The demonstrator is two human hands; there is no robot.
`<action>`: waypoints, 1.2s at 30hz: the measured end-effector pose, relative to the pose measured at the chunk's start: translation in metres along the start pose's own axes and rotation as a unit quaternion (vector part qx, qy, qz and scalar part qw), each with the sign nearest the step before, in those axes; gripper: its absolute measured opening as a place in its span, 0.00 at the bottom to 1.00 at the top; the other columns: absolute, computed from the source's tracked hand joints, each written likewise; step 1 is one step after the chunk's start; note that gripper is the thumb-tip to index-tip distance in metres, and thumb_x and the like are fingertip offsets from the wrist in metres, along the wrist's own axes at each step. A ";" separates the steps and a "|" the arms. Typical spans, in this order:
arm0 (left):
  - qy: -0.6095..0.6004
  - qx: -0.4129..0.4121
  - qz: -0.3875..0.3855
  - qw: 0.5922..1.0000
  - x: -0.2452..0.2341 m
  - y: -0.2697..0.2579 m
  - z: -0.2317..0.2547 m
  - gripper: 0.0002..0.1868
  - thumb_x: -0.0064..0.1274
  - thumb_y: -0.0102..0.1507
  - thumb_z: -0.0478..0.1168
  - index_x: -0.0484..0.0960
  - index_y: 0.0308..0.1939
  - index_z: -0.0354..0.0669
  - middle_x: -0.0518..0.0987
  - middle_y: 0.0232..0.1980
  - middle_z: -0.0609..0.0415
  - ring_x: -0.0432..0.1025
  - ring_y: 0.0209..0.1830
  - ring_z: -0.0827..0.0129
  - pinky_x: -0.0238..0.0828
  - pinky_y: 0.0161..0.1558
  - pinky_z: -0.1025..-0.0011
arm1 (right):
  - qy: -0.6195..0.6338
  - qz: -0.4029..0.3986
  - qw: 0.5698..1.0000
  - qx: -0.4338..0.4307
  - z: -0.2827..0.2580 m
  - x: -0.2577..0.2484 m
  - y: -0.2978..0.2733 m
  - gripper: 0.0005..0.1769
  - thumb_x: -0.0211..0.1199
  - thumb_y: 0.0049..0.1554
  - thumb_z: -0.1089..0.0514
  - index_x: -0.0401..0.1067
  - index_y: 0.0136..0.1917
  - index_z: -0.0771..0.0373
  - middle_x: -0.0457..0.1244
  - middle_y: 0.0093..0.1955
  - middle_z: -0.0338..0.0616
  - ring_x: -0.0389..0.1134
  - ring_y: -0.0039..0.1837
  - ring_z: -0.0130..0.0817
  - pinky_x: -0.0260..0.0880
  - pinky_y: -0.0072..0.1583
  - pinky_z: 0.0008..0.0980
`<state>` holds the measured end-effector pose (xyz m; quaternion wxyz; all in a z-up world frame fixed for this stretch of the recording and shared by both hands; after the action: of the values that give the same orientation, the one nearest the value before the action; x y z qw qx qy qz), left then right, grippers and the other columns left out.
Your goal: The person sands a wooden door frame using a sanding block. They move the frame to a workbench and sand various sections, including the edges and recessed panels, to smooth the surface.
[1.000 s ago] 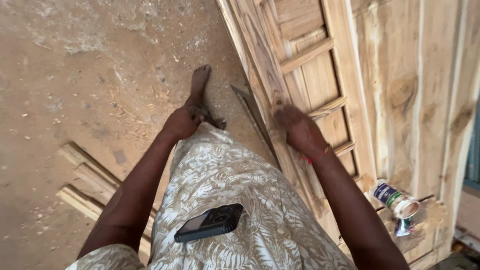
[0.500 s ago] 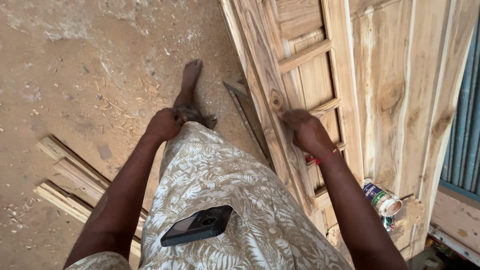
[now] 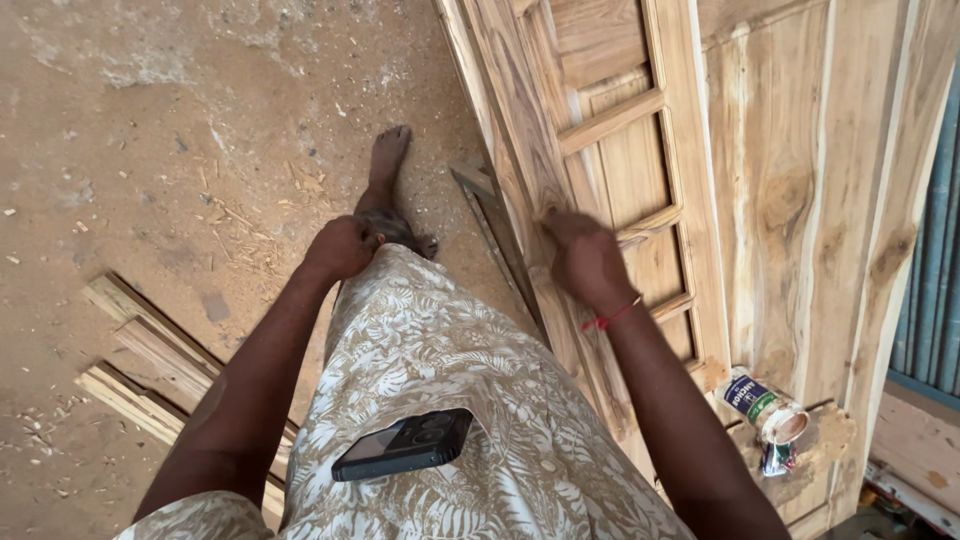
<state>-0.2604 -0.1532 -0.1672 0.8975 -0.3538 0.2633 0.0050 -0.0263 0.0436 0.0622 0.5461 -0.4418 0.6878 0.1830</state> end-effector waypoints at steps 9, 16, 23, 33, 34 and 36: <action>-0.027 -0.033 -0.002 0.999 0.009 -0.002 -0.010 0.17 0.57 0.62 0.51 0.88 0.43 0.41 0.83 0.43 0.36 0.78 0.44 0.42 0.75 0.49 0.52 | -0.083 0.030 0.993 -0.074 -0.029 -0.006 0.028 0.23 0.61 0.44 0.70 0.77 0.55 0.70 0.71 0.57 0.56 0.72 0.62 0.51 0.71 0.67 0.43; -0.020 -0.048 -0.005 0.999 0.016 0.000 -0.019 0.18 0.58 0.62 0.52 0.87 0.43 0.41 0.83 0.43 0.35 0.78 0.46 0.41 0.74 0.49 0.51 | 0.001 0.004 0.991 -0.135 -0.012 -0.048 0.071 0.20 0.66 0.51 0.71 0.78 0.58 0.65 0.70 0.59 0.52 0.70 0.62 0.47 0.73 0.63 0.41; -0.042 -0.057 0.016 0.997 0.019 0.001 -0.035 0.19 0.58 0.61 0.53 0.86 0.42 0.39 0.84 0.43 0.36 0.78 0.47 0.41 0.74 0.50 0.51 | -0.057 -0.126 0.984 -0.111 0.009 -0.010 -0.023 0.28 0.61 0.44 0.76 0.79 0.56 0.59 0.71 0.58 0.47 0.71 0.66 0.45 0.73 0.65 0.39; -0.001 -0.018 0.005 1.000 0.029 0.012 -0.033 0.18 0.56 0.62 0.52 0.86 0.43 0.40 0.84 0.43 0.38 0.78 0.46 0.42 0.74 0.50 0.52 | -0.001 0.002 0.998 -0.056 0.014 -0.012 -0.015 0.21 0.62 0.52 0.72 0.78 0.59 0.65 0.70 0.60 0.52 0.70 0.63 0.49 0.71 0.64 0.41; 0.006 -0.021 0.009 1.000 0.027 0.012 -0.033 0.19 0.56 0.62 0.52 0.86 0.43 0.40 0.84 0.44 0.38 0.78 0.46 0.43 0.74 0.50 0.52 | -0.002 -0.025 0.999 -0.042 0.013 -0.005 -0.029 0.22 0.62 0.51 0.72 0.78 0.59 0.64 0.70 0.60 0.52 0.71 0.63 0.48 0.71 0.65 0.40; 0.011 -0.022 0.019 1.000 0.015 0.015 -0.031 0.19 0.56 0.62 0.52 0.86 0.44 0.40 0.84 0.44 0.39 0.78 0.46 0.43 0.74 0.51 0.53 | -0.004 -0.070 0.997 -0.021 0.014 0.000 -0.044 0.25 0.61 0.47 0.74 0.78 0.58 0.63 0.71 0.60 0.51 0.71 0.63 0.47 0.72 0.65 0.39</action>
<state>-0.2655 -0.1640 -0.2030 0.8860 -0.3687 0.2802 0.0240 0.0174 0.0298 0.0674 0.5510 -0.4993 0.6492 0.1602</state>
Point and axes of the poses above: each hand's wrist, its own y-axis towards the middle knuckle, its own x-axis out of the palm, z = x × y, the point moved 9 cm from there along y, towards the middle knuckle
